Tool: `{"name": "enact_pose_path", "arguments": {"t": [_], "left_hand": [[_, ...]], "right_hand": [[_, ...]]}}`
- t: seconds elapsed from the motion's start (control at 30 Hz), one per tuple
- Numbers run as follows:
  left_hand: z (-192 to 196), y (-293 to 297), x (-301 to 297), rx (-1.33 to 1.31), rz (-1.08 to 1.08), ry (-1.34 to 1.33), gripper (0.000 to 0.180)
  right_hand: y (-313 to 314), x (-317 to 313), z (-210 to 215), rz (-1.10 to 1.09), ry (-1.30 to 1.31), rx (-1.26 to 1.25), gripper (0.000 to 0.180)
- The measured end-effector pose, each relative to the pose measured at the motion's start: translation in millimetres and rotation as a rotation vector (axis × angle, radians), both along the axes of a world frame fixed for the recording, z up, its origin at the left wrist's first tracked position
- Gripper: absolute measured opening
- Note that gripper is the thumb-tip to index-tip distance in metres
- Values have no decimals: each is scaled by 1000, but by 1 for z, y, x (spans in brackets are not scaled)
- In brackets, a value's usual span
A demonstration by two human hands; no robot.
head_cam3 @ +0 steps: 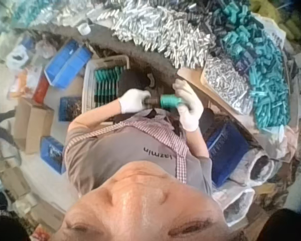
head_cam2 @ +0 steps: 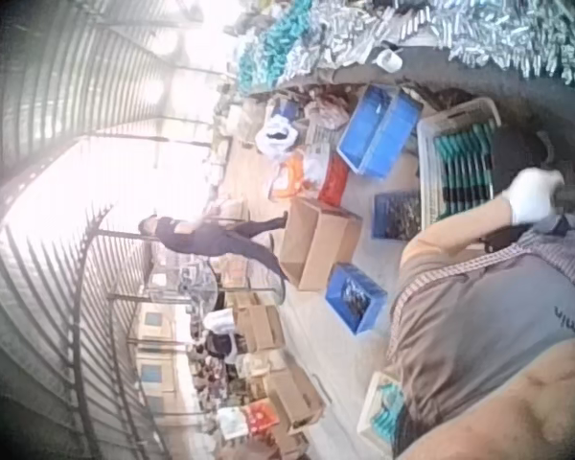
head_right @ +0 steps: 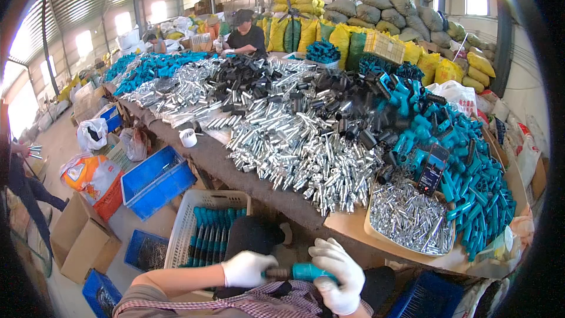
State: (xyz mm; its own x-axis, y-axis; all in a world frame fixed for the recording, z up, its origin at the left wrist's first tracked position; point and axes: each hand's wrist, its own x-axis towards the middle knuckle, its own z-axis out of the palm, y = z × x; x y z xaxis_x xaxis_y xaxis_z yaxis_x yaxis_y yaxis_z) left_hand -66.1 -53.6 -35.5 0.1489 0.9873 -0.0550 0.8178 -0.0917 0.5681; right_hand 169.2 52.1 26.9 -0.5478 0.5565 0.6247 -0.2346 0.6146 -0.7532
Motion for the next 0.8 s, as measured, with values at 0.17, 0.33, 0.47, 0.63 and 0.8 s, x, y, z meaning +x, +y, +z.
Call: {"name": "enact_pose_path", "arguments": {"t": [0.17,0.33,0.47,0.63,0.8], "left_hand": [[-1,2,0,345,43,-127,33],[-6,-5,9,-103,-56,55,31],[15,-1,4,275,29,37,35],[-9,-2,0,20,50,44,27],[20,-5,7,293,46,71,25]], "right_hand": [[16,9,-11,-202,175,-429,52],[3,-1,8,-16,-110,20,41],[23,14,-8,-180,-11,-418,57],[-6,-1,4,21,-97,122,37],[27,19,-18,-149,16,-437,43]]}}
